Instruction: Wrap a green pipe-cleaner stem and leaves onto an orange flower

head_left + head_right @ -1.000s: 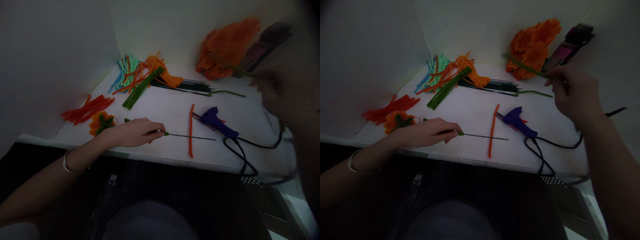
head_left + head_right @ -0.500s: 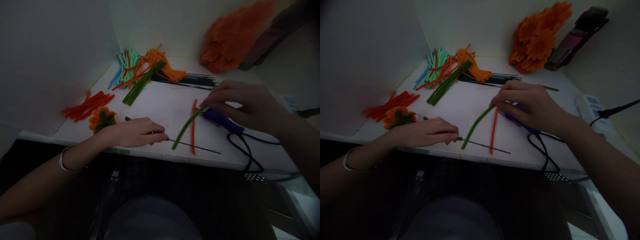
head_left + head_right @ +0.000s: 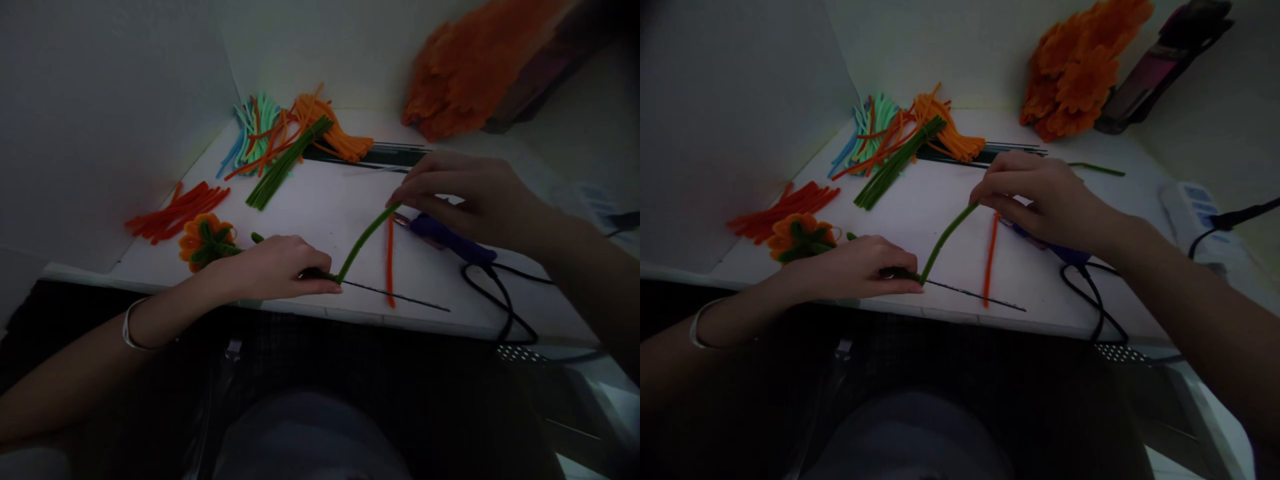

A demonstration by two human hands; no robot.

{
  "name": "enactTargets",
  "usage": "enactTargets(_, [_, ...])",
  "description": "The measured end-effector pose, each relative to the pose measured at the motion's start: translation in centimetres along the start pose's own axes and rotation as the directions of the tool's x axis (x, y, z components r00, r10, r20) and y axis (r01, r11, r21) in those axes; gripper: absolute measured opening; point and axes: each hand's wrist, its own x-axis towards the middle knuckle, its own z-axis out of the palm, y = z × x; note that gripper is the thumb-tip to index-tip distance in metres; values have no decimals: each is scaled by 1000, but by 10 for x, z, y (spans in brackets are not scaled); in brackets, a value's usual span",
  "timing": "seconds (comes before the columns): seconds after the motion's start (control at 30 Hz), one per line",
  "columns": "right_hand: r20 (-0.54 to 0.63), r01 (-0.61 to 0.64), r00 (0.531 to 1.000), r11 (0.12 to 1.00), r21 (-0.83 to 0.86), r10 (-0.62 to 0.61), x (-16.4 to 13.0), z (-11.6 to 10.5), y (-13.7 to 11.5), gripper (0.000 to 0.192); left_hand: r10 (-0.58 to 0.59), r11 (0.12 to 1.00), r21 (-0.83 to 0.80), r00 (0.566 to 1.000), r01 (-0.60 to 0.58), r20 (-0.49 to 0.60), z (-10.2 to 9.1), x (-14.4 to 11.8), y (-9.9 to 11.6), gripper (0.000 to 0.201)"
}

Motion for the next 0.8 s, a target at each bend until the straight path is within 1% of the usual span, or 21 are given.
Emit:
enactTargets(0.23, [11, 40, 999, 999, -3, -40, 0, -1, 4, 18, 19, 997, 78, 999, -15, -45, 3, 0, 1, 35])
enactTargets(0.3, [5, 47, 999, 999, -9, -47, 0, 0, 5, 18, 37, 996, 84, 997, -32, -65, 5, 1, 1, 36])
enactTargets(0.43, [27, 41, 999, 999, 3, -41, 1, 3, 6, 18, 82, 995, 63, 991, -76, -109, 7, 2, 1, 35])
enactTargets(0.67, [41, -9, 999, 999, 38, 8, -3, 19, 10, 18, 107, 992, 84, 976, -93, -190, 8, 2, 2, 30])
enactTargets(0.8, [44, 16, 999, 999, 46, -18, -5, 32, 15, 20, 155, 986, 97, 954, -134, -256, 5, 0, 3, 30])
